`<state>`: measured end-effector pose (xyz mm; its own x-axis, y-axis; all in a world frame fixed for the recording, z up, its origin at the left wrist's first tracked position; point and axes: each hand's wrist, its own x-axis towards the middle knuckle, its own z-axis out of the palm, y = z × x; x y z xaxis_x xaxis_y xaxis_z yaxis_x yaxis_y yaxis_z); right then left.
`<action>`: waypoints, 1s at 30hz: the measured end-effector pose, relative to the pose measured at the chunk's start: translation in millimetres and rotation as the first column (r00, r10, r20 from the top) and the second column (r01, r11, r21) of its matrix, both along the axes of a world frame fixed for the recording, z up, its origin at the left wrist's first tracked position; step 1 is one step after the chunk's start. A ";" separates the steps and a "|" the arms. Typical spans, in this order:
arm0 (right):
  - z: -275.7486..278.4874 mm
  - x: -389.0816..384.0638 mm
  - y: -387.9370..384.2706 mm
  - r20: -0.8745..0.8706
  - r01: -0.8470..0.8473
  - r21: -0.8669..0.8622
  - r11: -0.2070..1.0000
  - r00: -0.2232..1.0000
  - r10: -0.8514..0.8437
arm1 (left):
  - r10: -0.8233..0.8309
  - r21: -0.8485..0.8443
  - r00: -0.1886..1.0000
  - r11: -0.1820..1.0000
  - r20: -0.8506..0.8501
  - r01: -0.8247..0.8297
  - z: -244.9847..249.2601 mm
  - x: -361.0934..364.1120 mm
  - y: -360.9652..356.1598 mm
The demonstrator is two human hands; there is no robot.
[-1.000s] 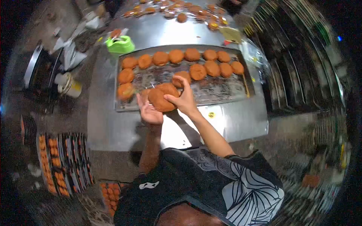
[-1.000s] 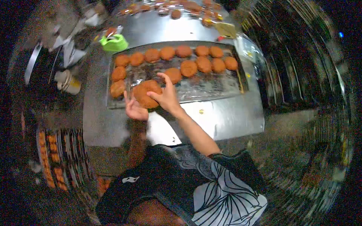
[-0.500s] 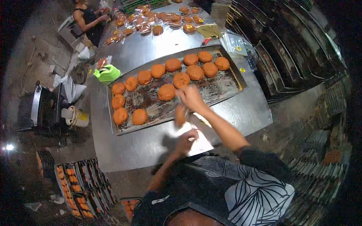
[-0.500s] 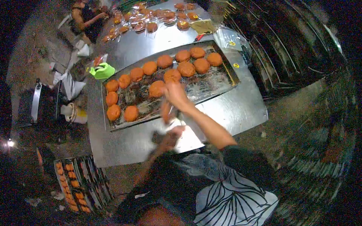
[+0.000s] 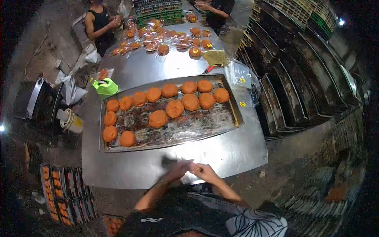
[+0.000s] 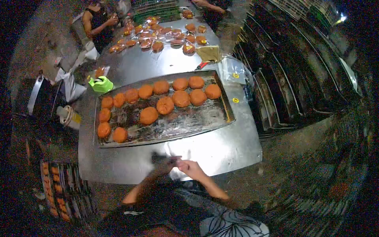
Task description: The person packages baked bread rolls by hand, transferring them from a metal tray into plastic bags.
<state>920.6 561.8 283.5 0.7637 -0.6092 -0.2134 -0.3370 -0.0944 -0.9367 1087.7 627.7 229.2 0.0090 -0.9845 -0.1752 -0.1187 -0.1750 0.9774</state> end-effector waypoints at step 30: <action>-71.8 566.4 -116.9 -0.288 -0.374 -0.902 0.218 0.895 0.341 | 0.409 0.288 -0.285 -0.055 -0.867 -0.956 40.4 329.9 220.1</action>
<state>1487.1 444.9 211.7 0.9632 -0.0677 0.2602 -0.0374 -0.9921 -0.1198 1417.6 847.9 269.6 0.9262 -0.1023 -0.3629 0.2701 0.8515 0.4495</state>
